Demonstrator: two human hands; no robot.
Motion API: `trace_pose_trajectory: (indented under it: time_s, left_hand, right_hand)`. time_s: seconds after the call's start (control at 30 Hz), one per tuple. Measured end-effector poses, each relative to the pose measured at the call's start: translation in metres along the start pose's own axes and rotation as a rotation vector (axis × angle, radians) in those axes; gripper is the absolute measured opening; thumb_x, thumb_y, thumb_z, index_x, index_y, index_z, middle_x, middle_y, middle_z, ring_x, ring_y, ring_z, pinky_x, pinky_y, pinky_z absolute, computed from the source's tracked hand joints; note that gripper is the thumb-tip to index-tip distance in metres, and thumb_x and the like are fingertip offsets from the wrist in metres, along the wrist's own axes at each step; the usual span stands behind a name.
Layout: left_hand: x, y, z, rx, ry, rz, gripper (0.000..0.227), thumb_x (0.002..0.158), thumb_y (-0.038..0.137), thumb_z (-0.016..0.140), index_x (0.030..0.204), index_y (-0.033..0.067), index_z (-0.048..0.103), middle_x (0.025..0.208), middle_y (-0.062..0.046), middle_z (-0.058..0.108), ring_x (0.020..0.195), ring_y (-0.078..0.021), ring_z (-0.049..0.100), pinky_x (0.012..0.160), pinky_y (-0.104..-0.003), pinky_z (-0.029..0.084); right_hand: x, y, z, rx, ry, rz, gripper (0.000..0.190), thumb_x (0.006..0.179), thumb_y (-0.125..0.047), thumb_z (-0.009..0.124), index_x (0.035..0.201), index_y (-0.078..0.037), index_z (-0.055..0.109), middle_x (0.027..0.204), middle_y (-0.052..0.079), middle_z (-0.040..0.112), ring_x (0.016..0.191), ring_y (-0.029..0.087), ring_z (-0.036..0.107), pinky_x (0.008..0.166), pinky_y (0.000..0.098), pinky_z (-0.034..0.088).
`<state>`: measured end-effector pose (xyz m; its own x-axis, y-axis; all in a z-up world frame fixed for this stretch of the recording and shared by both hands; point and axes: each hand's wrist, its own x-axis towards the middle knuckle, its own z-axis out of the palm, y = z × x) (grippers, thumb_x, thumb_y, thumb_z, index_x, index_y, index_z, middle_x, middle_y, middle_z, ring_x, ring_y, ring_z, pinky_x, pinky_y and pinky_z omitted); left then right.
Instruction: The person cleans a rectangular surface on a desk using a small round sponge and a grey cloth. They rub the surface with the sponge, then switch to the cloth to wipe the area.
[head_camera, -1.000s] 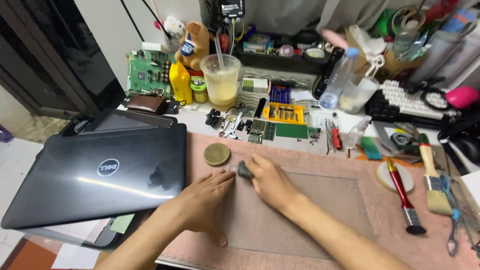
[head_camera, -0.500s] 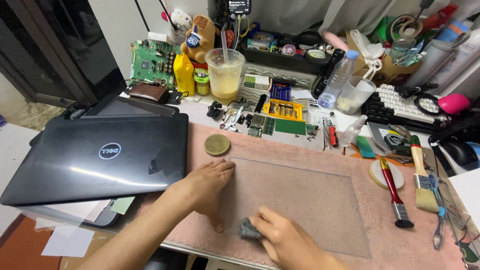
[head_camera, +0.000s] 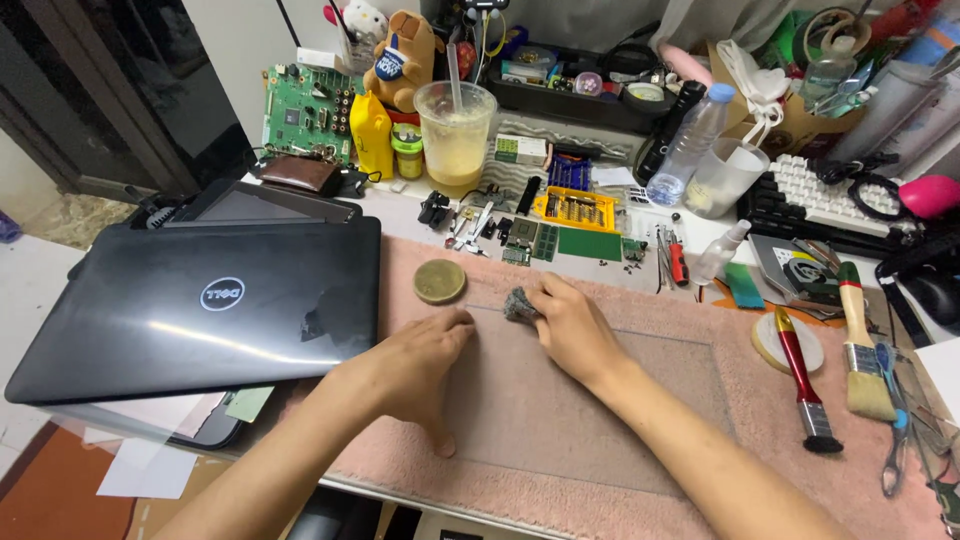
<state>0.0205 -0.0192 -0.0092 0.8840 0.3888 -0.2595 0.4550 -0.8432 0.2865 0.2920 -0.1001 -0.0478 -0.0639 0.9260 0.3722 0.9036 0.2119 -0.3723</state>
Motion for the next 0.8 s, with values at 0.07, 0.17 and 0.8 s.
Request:
trace_pose_trajectory:
  time_s: [0.07, 0.17, 0.8]
  left_hand:
    - [-0.008, 0.005, -0.003, -0.098, 0.050, 0.016, 0.168, 0.037, 0.062, 0.122, 0.170, -0.0027, 0.040, 0.181, -0.023, 0.033, 0.165, -0.0417, 0.036, 0.135, -0.046, 0.032]
    - [-0.018, 0.015, -0.002, -0.346, 0.158, 0.122, 0.143, 0.053, 0.073, 0.106, 0.161, -0.0022, 0.053, 0.165, -0.018, 0.046, 0.153, -0.0352, 0.056, 0.133, -0.039, 0.037]
    - [0.011, 0.050, 0.077, -0.113, 0.831, 0.083, 0.051, 0.094, 0.006, 0.057, 0.144, -0.0040, 0.061, 0.154, -0.024, 0.064, 0.151, -0.0370, 0.059, 0.139, -0.054, 0.030]
  right_hand:
    - [0.000, -0.001, -0.001, 0.007, 0.007, 0.007, 0.039, 0.093, 0.014, 0.070, 0.130, 0.006, 0.081, 0.105, 0.013, 0.069, 0.098, 0.038, 0.075, 0.094, 0.0540, 0.066]
    - [-0.001, 0.005, 0.002, 0.001, -0.006, 0.020, 0.027, 0.094, 0.013, 0.069, 0.115, 0.002, 0.081, 0.101, 0.013, 0.066, 0.094, 0.039, 0.074, 0.085, 0.0542, 0.062]
    - [-0.135, -0.105, -0.029, 0.050, -0.123, -0.189, 0.054, 0.079, 0.008, 0.067, 0.132, -0.002, 0.066, 0.117, 0.019, 0.065, 0.099, 0.042, 0.069, 0.091, 0.0491, 0.058]
